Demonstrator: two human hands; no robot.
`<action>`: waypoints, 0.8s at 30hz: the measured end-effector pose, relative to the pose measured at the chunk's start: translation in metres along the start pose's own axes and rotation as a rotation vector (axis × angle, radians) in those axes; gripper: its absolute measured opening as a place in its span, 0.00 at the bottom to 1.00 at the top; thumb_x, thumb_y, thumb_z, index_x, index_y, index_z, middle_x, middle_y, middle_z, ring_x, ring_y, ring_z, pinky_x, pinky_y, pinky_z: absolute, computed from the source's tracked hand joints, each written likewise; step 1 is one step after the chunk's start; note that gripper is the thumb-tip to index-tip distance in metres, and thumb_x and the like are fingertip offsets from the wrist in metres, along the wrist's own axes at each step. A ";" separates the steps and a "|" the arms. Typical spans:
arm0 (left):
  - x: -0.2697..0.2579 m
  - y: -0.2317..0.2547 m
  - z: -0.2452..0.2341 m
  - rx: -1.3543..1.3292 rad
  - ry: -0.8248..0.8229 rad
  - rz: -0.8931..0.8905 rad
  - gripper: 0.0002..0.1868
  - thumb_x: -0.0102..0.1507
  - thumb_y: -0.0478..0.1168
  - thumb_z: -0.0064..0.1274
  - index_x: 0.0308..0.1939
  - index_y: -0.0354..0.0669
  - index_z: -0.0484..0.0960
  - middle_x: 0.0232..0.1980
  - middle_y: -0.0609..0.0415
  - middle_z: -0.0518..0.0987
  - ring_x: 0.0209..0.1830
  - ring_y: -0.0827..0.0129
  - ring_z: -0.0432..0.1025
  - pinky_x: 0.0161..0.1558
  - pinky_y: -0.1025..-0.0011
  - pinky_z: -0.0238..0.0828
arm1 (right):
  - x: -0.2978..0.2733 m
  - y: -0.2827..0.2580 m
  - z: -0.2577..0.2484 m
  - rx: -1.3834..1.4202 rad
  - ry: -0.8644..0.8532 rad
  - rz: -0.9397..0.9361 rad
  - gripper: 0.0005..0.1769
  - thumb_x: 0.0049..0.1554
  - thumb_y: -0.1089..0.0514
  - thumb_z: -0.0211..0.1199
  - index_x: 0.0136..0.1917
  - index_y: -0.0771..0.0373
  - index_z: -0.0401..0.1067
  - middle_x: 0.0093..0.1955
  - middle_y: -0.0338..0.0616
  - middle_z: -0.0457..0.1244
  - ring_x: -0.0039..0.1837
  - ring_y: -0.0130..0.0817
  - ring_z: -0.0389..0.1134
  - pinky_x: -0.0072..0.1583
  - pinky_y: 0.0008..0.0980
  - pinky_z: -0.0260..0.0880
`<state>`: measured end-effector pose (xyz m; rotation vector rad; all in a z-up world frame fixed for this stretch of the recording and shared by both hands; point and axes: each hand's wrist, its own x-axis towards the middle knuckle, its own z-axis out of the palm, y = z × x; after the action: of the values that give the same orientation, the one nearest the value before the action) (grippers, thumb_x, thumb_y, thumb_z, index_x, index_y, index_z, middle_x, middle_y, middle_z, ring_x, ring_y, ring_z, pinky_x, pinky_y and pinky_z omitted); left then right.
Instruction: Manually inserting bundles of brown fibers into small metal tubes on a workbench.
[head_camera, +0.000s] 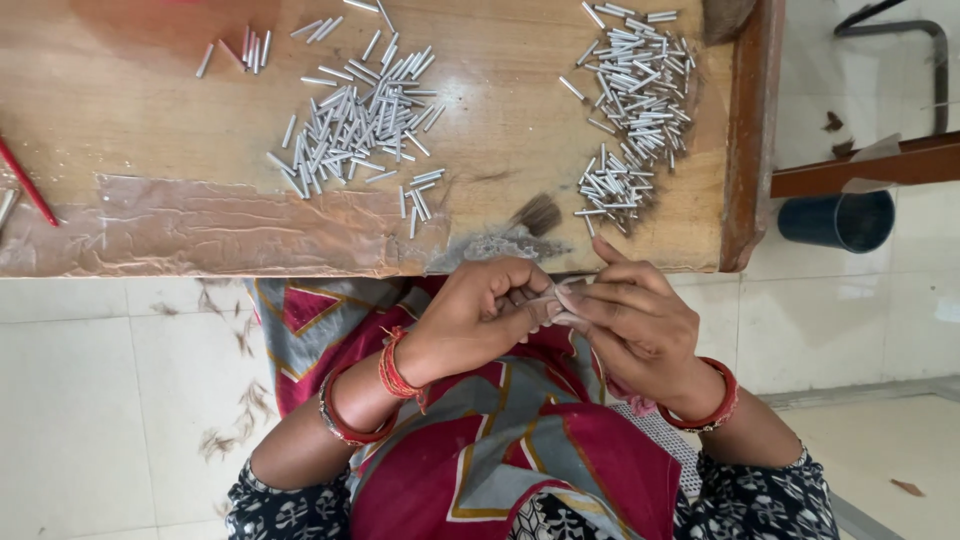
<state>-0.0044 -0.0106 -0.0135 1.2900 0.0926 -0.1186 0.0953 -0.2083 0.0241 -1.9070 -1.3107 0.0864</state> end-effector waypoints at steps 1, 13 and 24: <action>0.001 -0.002 0.000 0.006 0.008 0.005 0.04 0.66 0.32 0.57 0.42 0.33 0.81 0.32 0.62 0.77 0.30 0.86 0.68 0.29 0.82 0.66 | -0.001 0.000 0.000 0.004 0.000 -0.011 0.19 0.49 0.67 0.74 0.56 0.63 0.79 0.51 0.44 0.72 0.54 0.38 0.69 0.76 0.54 0.66; 0.020 0.044 -0.061 1.100 0.506 0.337 0.01 0.57 0.32 0.61 0.31 0.40 0.84 0.39 0.49 0.80 0.41 0.51 0.76 0.41 0.57 0.73 | 0.004 -0.003 0.002 -0.162 0.105 -0.033 0.18 0.50 0.73 0.71 0.54 0.65 0.79 0.49 0.43 0.71 0.52 0.36 0.68 0.76 0.51 0.68; 0.031 0.052 -0.070 1.311 0.340 0.326 0.08 0.59 0.30 0.59 0.41 0.34 0.78 0.44 0.42 0.76 0.48 0.46 0.73 0.51 0.55 0.72 | 0.008 -0.005 0.002 -0.100 0.110 -0.034 0.15 0.51 0.72 0.72 0.52 0.65 0.79 0.49 0.42 0.71 0.52 0.33 0.68 0.76 0.50 0.67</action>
<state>0.0336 0.0699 0.0124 2.6054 0.0935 0.3949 0.0947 -0.2002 0.0291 -1.9434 -1.2938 -0.1016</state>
